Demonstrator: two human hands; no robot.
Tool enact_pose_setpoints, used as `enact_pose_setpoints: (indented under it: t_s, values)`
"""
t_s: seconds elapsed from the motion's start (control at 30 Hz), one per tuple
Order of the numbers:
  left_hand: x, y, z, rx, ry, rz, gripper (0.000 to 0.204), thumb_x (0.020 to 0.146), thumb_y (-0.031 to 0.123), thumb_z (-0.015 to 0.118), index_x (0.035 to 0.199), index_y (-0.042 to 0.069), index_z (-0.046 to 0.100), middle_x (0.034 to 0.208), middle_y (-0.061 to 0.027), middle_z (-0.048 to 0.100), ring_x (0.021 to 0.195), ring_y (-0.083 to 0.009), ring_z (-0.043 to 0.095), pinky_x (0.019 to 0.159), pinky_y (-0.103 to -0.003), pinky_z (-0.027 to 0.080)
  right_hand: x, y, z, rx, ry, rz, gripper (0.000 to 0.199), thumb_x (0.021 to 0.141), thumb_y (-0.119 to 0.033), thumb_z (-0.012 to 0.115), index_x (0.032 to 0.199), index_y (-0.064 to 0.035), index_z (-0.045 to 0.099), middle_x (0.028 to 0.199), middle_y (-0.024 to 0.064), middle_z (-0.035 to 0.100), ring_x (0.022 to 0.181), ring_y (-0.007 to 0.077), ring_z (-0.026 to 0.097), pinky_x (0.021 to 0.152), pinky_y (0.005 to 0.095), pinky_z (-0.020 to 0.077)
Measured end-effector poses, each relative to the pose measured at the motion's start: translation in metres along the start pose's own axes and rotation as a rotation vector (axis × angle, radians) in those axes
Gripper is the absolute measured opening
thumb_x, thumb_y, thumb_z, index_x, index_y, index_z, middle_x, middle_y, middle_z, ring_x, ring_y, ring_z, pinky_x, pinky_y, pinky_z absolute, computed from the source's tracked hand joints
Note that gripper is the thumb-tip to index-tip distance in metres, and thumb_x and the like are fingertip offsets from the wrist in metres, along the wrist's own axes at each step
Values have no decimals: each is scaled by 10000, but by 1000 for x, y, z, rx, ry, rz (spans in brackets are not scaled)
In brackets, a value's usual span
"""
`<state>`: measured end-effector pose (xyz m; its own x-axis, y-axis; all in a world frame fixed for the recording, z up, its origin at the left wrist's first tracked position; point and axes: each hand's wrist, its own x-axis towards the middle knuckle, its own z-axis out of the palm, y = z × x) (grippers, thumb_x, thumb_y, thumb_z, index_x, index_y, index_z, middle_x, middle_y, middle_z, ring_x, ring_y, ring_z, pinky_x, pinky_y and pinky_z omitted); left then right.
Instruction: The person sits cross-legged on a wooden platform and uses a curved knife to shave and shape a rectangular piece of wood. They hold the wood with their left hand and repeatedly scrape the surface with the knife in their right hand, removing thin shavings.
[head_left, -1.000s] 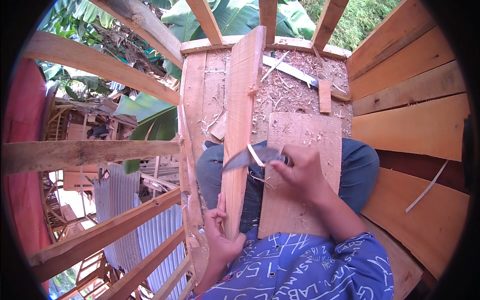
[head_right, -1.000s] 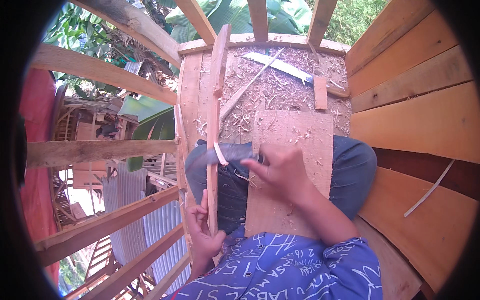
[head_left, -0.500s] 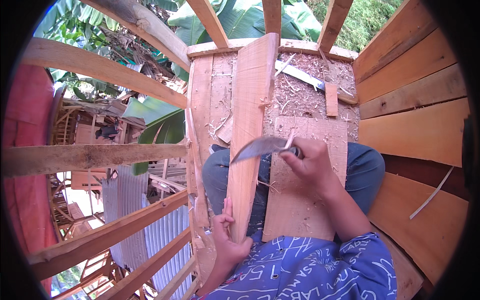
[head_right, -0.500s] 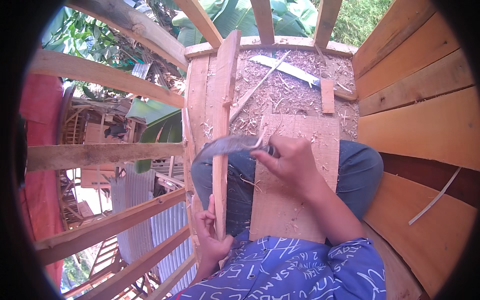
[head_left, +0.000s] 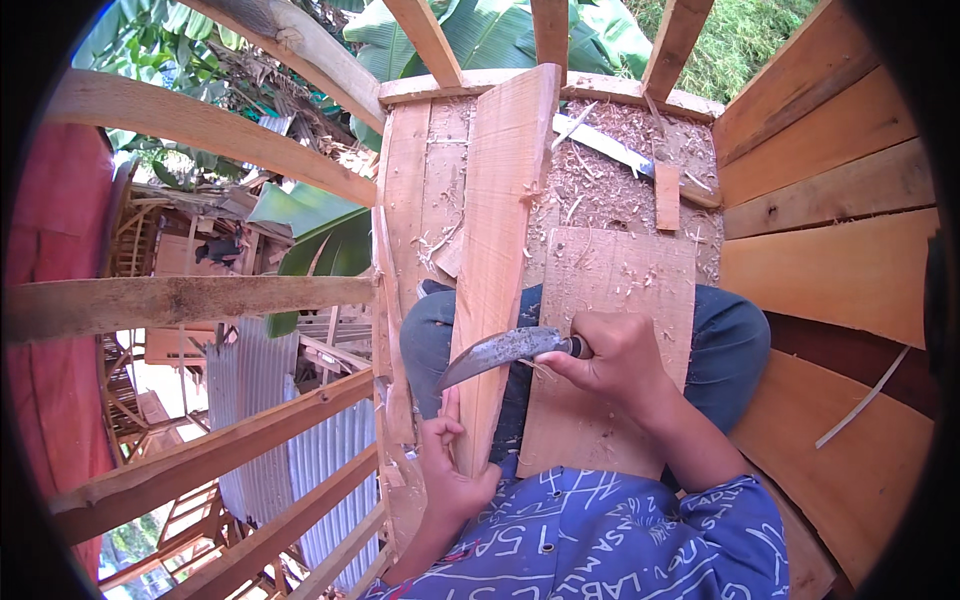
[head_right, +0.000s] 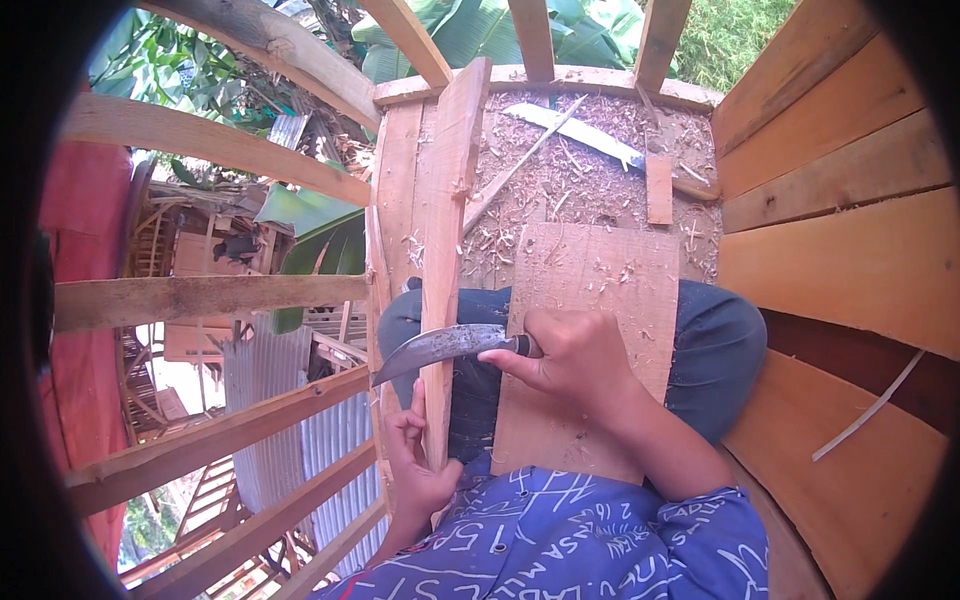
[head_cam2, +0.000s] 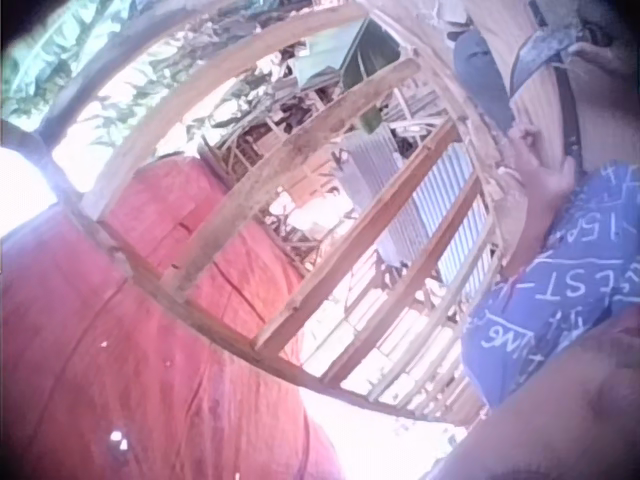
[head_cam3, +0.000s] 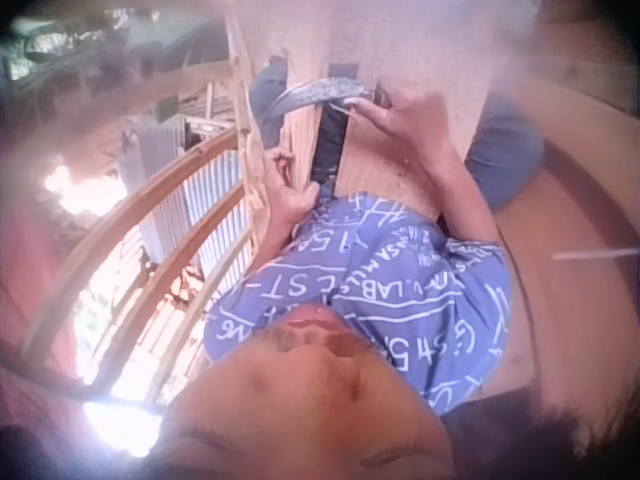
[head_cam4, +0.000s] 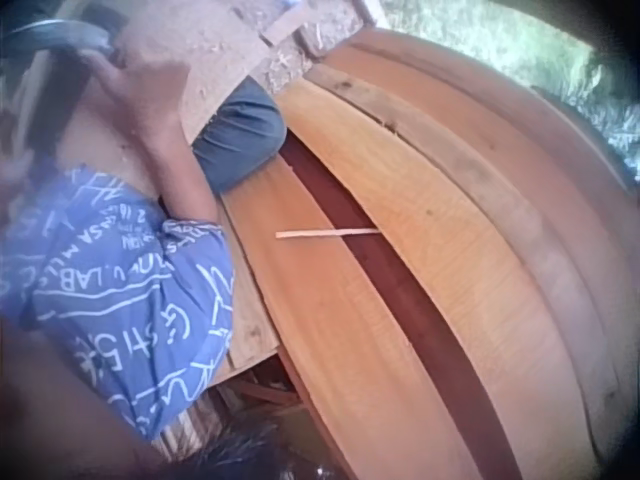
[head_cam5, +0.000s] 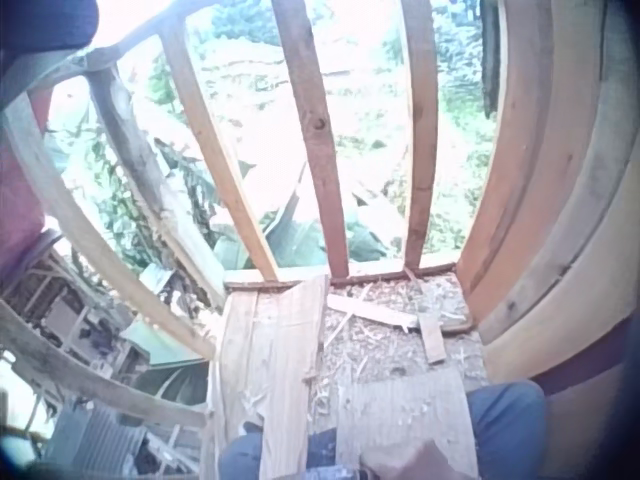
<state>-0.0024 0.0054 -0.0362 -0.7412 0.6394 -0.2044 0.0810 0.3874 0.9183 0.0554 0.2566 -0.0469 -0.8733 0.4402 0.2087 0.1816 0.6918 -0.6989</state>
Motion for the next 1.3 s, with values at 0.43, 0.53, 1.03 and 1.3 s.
enact_pose_setpoints:
  t_s: [0.43,0.53,1.03,1.3]
  values:
    - [0,3,13,113,53,4,505,623,-27,617,1034,70,341,1457,-374,303,1444,-426,182,1133,-475,90,-11,3,-23,-285,-34,22,579,695,-539,769,556,-64,468,495,100,455,438,277,512,432,376,388]
    - [3,7,15,193,49,33,484,642,2,646,1021,75,355,1459,-355,323,1438,-455,180,1145,-553,54,-5,13,-21,-349,-16,-6,612,671,-591,760,561,-66,465,494,87,442,436,264,508,429,366,386]
    - [4,4,22,323,42,82,485,615,50,717,977,67,396,1442,-333,370,1414,-505,195,1126,-619,31,35,77,-54,-396,165,409,637,770,-582,702,580,3,537,476,138,455,445,286,459,482,409,385]
    - [4,3,18,299,23,79,499,613,26,700,993,69,380,1440,-364,343,1416,-512,179,1129,-606,19,-15,15,-41,-325,-55,250,612,720,-591,734,573,-29,541,465,111,468,415,277,495,425,362,386]
